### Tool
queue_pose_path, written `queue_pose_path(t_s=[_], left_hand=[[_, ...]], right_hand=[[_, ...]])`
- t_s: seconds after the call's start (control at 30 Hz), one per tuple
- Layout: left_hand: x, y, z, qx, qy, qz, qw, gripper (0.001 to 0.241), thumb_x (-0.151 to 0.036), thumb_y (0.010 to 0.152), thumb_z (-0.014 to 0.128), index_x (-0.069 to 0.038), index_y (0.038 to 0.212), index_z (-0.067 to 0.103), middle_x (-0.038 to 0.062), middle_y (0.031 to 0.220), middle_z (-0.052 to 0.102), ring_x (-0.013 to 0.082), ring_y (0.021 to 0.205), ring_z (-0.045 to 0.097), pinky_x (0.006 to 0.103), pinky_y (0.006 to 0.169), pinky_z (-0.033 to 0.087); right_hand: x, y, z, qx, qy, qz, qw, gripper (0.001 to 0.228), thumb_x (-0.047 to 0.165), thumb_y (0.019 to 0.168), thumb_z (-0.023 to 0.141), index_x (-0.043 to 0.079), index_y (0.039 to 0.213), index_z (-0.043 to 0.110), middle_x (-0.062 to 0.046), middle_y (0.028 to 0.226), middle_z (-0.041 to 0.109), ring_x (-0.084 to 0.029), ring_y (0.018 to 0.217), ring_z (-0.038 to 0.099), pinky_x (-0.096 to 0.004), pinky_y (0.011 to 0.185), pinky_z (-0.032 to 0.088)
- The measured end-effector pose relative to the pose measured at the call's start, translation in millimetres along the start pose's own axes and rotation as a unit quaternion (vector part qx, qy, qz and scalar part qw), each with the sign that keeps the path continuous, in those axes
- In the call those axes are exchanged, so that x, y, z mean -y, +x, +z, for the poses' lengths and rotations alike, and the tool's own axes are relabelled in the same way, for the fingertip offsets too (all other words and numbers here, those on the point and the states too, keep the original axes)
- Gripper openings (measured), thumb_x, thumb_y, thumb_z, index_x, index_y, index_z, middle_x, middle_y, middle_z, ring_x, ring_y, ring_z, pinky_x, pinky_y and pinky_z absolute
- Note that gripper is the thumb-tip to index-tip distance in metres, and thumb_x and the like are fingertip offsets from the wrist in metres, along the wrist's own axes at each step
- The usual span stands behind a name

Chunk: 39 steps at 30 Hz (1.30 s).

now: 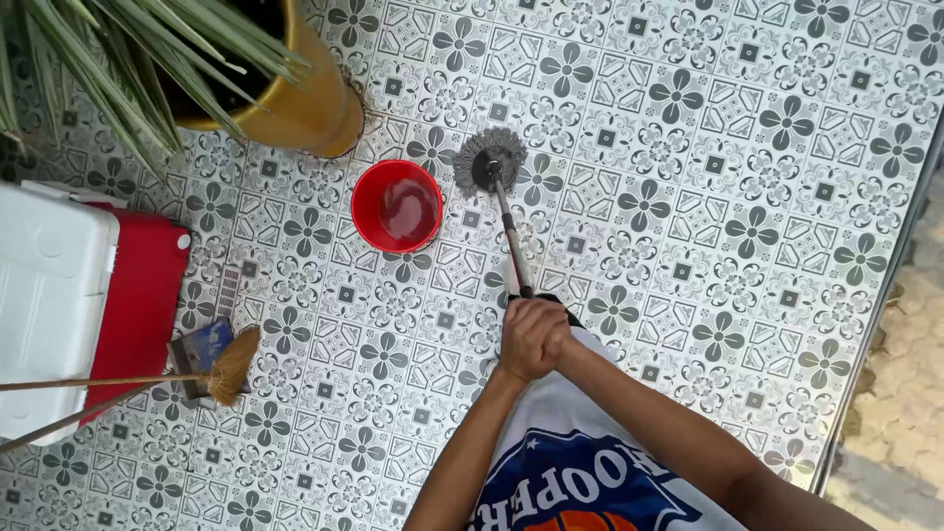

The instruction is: Mopping a patterned tiled floor using a mop and a bucket of soapy water.

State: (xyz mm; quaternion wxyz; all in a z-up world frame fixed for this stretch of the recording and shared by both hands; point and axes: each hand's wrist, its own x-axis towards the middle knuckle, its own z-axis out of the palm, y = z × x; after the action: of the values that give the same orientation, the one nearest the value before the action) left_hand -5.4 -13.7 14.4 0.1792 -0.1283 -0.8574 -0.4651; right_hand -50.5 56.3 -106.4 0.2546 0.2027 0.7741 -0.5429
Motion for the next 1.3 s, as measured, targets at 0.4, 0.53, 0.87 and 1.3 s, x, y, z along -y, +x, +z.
queue_pose_path(t_s=[0.4,0.53,0.87,1.3], left_hand=[[91,167,-24,0.003,0.236,-0.281,0.930,0.058,-0.025,0.100,0.060,-0.002,0.149,0.043,0.026,0.159,0.031,0.0485,0.148,0.034,0.0625,0.109,0.041],[84,128,-45,0.045,0.217,-0.274,0.936,0.050,-0.024,0.097,0.060,-0.001,0.141,0.049,0.024,0.158,0.035,0.0406,0.145,0.040,0.0499,0.116,0.037],[20,-90,-63,0.135,-0.001,-0.292,0.947,0.049,-0.038,0.109,0.047,-0.005,0.144,0.053,0.017,0.154,0.046,0.0358,0.145,0.042,0.0528,0.114,0.030],[-19,-168,-92,0.074,-0.071,-0.137,0.985,0.030,-0.021,0.100,0.050,-0.023,0.077,0.070,-0.009,0.086,0.077,0.0151,0.092,0.073,0.0329,0.090,0.048]], right_hand=[[68,290,49,0.000,0.083,0.060,0.995,0.027,0.049,0.089,0.077,0.027,0.100,0.066,-0.010,0.050,0.059,-0.030,0.030,0.056,-0.042,0.021,0.038],[103,219,0,-0.001,-0.075,-0.051,0.996,0.026,0.028,0.102,0.049,0.016,0.124,0.058,-0.002,0.073,0.060,-0.015,0.050,0.050,-0.035,0.043,0.040],[-58,-62,57,-0.030,-0.085,0.075,0.993,0.060,0.041,0.104,0.055,0.014,0.156,0.044,-0.030,0.120,0.066,-0.050,0.105,0.067,-0.058,0.077,0.058],[-93,-199,82,0.004,0.166,0.182,0.969,0.042,0.039,0.099,0.067,0.007,0.127,0.063,-0.023,0.089,0.065,-0.039,0.069,0.066,-0.053,0.055,0.057]])
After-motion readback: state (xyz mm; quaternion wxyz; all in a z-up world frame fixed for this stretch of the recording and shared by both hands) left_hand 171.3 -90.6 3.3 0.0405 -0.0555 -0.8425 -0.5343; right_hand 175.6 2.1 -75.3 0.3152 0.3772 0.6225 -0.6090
